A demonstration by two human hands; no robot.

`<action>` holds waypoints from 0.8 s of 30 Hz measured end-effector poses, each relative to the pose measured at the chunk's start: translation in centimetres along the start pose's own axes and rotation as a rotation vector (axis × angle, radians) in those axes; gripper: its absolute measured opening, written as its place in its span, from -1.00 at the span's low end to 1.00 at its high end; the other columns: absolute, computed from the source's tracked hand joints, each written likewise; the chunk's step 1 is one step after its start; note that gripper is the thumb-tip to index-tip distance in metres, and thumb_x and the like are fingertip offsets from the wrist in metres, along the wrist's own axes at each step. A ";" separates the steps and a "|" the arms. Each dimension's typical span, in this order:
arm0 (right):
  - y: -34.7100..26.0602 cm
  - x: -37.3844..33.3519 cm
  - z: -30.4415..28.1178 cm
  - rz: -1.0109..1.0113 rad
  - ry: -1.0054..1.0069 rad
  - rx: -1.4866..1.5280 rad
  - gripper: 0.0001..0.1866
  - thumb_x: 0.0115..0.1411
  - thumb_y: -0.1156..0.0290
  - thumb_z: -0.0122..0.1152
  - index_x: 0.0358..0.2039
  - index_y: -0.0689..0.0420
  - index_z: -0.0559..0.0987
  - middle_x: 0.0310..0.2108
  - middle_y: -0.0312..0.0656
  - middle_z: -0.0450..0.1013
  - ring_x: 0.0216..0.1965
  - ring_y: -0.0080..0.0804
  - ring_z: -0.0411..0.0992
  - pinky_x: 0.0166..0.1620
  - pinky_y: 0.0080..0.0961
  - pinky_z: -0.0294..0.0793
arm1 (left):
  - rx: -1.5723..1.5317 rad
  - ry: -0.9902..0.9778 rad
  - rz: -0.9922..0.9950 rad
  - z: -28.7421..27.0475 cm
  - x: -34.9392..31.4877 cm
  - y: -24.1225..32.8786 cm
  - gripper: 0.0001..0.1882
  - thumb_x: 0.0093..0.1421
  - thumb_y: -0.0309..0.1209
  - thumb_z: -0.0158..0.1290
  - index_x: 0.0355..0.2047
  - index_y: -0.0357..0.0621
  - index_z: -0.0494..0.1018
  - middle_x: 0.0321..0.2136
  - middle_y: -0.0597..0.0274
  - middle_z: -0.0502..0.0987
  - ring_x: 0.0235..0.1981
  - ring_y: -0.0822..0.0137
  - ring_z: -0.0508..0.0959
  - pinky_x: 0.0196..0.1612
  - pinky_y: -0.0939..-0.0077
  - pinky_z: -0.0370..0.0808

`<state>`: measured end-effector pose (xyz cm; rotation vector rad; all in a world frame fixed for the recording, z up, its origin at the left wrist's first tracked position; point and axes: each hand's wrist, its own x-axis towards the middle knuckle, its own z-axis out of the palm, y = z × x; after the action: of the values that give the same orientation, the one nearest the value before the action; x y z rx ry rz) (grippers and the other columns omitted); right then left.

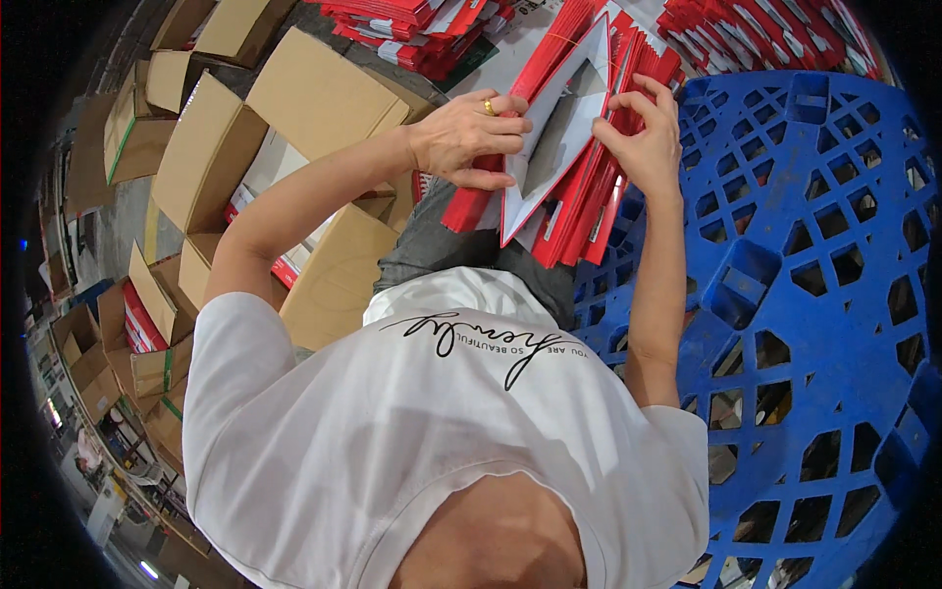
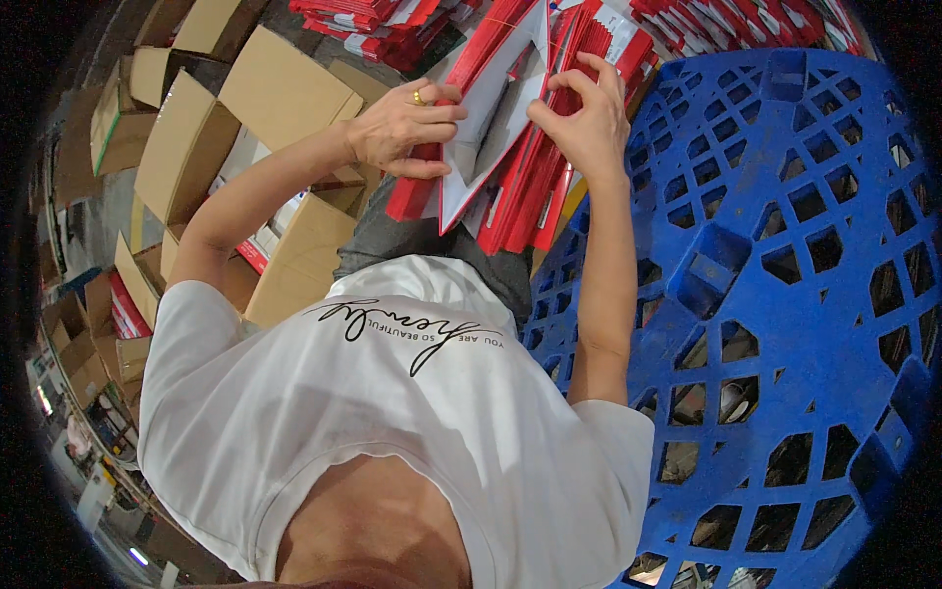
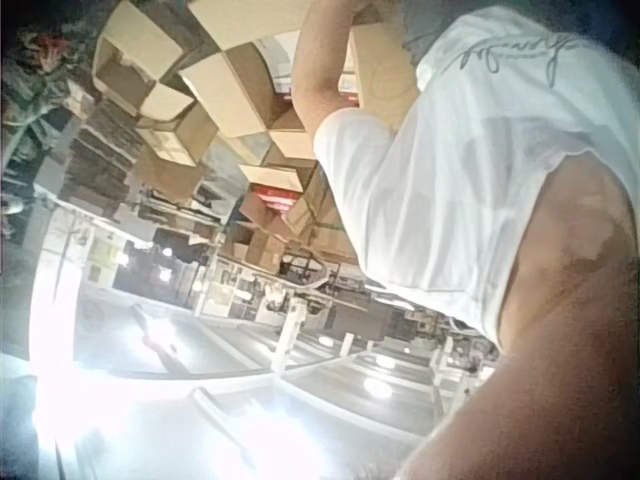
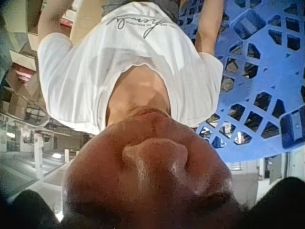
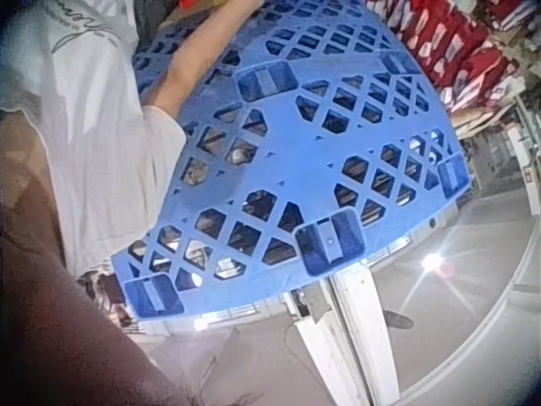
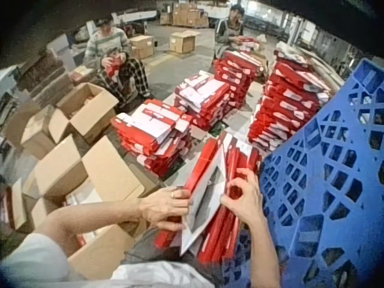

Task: The person sits on the floor and repeatedly picks up stacks of red and white packages, flips them over, and places them into a blue plastic crate. The person handles the packages one by one or in small groups, organizing them into the container.

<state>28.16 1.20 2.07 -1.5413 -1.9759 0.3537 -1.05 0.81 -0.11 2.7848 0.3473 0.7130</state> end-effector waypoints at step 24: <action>-1.5 -0.4 1.9 -0.198 0.152 -0.009 -0.65 0.03 0.05 0.54 -0.50 0.03 0.62 0.17 -0.06 0.39 0.30 0.10 0.20 0.31 0.05 0.16 | 0.037 0.013 -0.060 1.1 -0.3 0.6 -0.37 0.29 0.00 0.10 0.33 0.14 0.40 0.26 0.14 0.38 0.21 0.04 0.42 0.18 0.10 0.46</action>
<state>25.93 0.66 1.32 -1.3220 -1.9906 0.1421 -0.68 -0.04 -1.01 2.7921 0.4493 0.7185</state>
